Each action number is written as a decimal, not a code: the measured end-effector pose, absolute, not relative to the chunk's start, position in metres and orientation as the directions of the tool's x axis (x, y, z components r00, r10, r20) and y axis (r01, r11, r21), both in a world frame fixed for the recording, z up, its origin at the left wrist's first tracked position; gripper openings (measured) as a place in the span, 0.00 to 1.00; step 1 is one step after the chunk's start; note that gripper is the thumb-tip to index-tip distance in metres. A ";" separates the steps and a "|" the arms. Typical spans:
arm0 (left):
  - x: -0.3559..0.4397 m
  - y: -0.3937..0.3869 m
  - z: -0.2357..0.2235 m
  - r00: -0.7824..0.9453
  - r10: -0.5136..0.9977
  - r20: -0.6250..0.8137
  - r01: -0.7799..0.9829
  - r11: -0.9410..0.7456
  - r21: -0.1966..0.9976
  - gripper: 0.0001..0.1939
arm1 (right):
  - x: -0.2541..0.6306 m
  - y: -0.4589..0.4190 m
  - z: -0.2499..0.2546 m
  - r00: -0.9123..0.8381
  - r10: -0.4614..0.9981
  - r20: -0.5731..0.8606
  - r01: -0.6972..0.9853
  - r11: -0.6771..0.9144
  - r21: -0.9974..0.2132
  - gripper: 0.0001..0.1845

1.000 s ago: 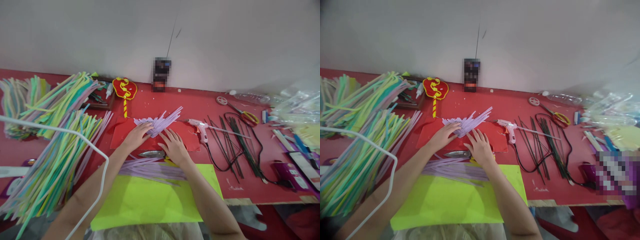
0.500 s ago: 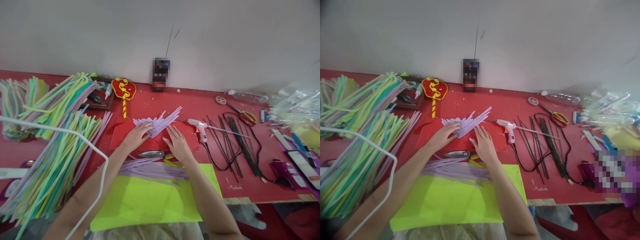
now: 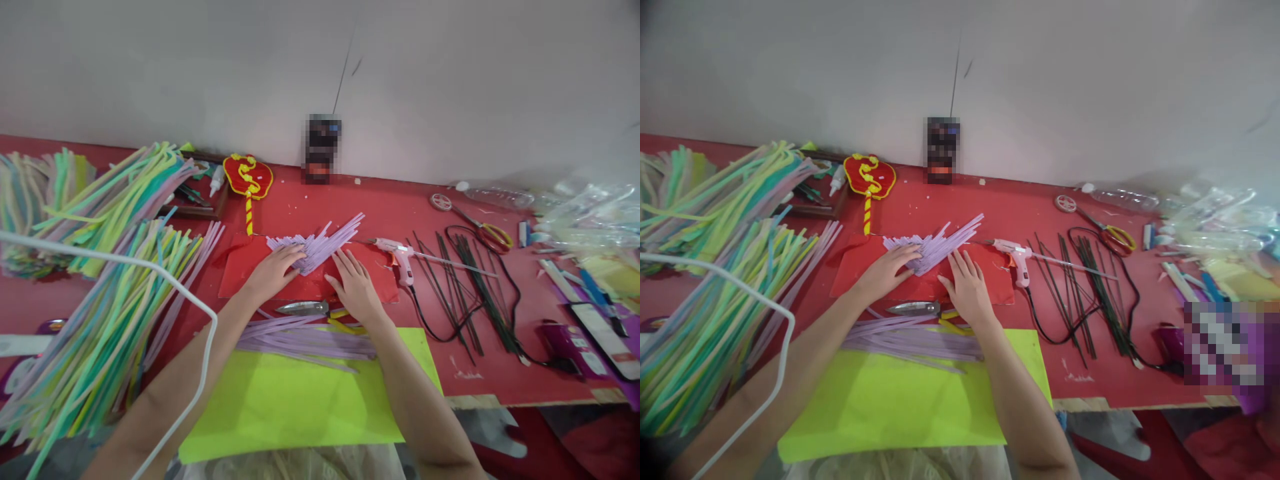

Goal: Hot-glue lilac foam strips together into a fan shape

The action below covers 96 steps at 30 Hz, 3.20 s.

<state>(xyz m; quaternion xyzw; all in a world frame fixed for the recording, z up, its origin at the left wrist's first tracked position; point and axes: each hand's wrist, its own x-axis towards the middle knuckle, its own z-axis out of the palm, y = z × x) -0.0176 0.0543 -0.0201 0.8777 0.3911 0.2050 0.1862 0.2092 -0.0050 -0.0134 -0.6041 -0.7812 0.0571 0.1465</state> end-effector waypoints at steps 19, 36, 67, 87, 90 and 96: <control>-0.016 0.053 -0.017 0.602 0.772 0.203 0.618 -0.612 0.493 0.17 | 0.209 -0.005 -0.015 -0.228 0.964 0.137 0.939 0.255 -0.232 0.30; -0.016 0.054 -0.018 0.605 0.771 0.202 0.622 -0.615 0.484 0.17 | 0.209 -0.004 -0.019 -0.216 0.962 0.166 0.936 0.252 -0.244 0.30; -0.016 0.053 -0.016 0.602 0.774 0.197 0.628 -0.611 0.482 0.17 | 0.199 -0.005 -0.012 -0.215 0.960 0.181 0.959 0.243 -0.149 0.27; -0.017 0.054 -0.018 0.610 0.765 0.208 0.617 -0.622 0.482 0.17 | 0.199 0.004 -0.015 -0.258 0.946 0.198 0.910 0.307 -0.280 0.28; -0.016 0.053 -0.016 0.609 0.766 0.206 0.617 -0.620 0.484 0.17 | 0.200 0.004 -0.016 -0.249 0.946 0.207 0.907 0.303 -0.293 0.29; -0.016 0.052 -0.014 0.605 0.770 0.202 0.617 -0.614 0.492 0.17 | 0.201 0.004 -0.017 -0.243 0.949 0.200 0.909 0.295 -0.294 0.28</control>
